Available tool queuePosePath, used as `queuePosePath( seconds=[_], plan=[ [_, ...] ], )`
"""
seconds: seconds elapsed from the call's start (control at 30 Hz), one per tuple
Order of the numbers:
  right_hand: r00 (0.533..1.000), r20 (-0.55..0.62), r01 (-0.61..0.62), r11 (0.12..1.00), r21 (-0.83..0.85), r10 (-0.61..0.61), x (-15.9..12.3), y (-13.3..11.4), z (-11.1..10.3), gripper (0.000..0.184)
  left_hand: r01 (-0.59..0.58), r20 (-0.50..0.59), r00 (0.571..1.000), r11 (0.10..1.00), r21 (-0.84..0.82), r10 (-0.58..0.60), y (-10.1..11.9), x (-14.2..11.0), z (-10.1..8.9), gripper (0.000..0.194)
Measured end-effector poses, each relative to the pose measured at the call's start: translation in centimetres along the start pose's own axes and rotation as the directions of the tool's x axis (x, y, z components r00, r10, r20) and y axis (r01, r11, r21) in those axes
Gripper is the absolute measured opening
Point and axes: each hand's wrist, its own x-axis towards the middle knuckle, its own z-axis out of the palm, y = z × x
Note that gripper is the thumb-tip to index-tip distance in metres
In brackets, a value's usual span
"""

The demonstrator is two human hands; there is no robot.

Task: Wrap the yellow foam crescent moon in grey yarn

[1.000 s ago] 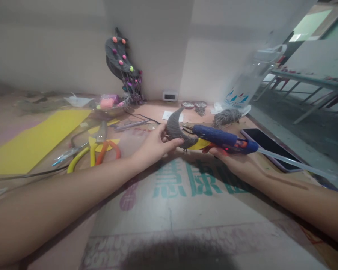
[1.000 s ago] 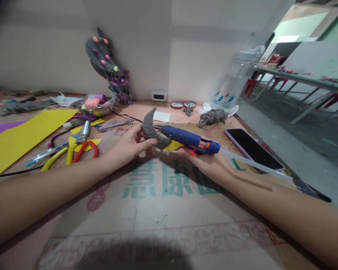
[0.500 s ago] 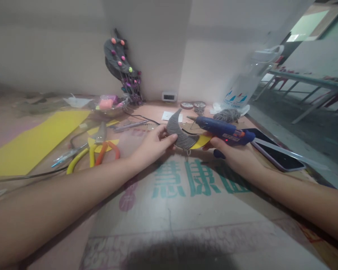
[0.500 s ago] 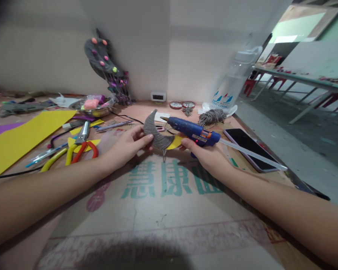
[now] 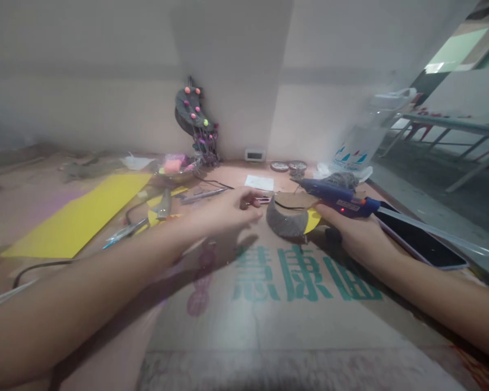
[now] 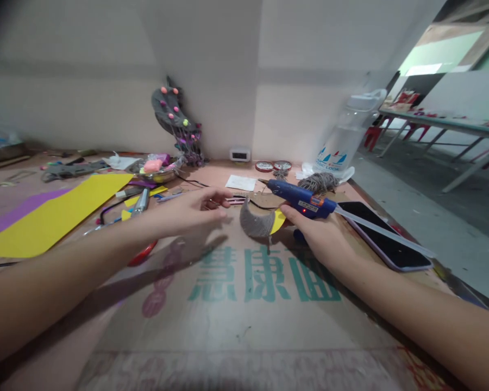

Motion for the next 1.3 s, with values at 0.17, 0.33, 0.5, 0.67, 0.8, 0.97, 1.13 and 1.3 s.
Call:
queuePosePath(
  seconds=[0.17, 0.33, 0.5, 0.67, 0.8, 0.97, 1.13, 1.3],
  plan=[
    [0.999, -0.016, -0.034, 0.993, -0.116, 0.033, -0.2, -0.5, 0.0, 0.032, 0.069, -0.105, 0.994, 0.931, 0.358, -0.033, -0.2, 0.7, -6.3, 0.037],
    [0.999, 0.021, -0.019, 0.978, -0.206, 0.024, -0.2, -2.0, 0.3, 0.036, 0.121, -0.141, 0.989, 0.766, 0.631, -0.040, -2.7, 5.4, -6.9, 0.036],
    [1.000, -0.001, -0.013, 0.974, -0.227, 0.013, -0.3, -2.5, 0.3, 0.034, 0.047, -0.116, 0.992, 0.703, 0.709, 0.051, -3.2, 12.1, -2.9, 0.044],
    [0.996, -0.027, -0.093, 0.945, -0.314, 0.089, -0.2, -2.8, 0.2, 0.032, 0.000, -0.011, 1.000, 0.661, 0.750, 0.012, -3.9, 15.6, 0.1, 0.049],
    [0.985, -0.036, -0.172, 0.936, -0.308, 0.169, -0.2, -3.5, 0.5, 0.024, 0.020, -0.002, 1.000, 0.632, 0.775, -0.030, -4.5, 15.8, 0.0, 0.044],
    [0.990, 0.004, -0.134, 0.966, -0.223, 0.139, -0.5, -4.4, 0.9, 0.020, 0.001, 0.040, 0.998, 0.655, 0.756, -0.048, -4.7, 14.6, -1.3, 0.060],
    [0.984, 0.014, -0.169, 0.957, -0.238, 0.177, -0.7, -5.2, 0.9, 0.018, 0.009, 0.029, 0.999, 0.699, 0.716, -0.043, -5.4, 14.1, -1.8, 0.050],
    [0.990, 0.040, -0.126, 0.966, -0.225, 0.138, -0.4, -4.6, 0.8, 0.018, 0.046, -0.031, 0.999, 0.751, 0.659, -0.034, -5.7, 14.6, -1.7, 0.064]
  ],
)
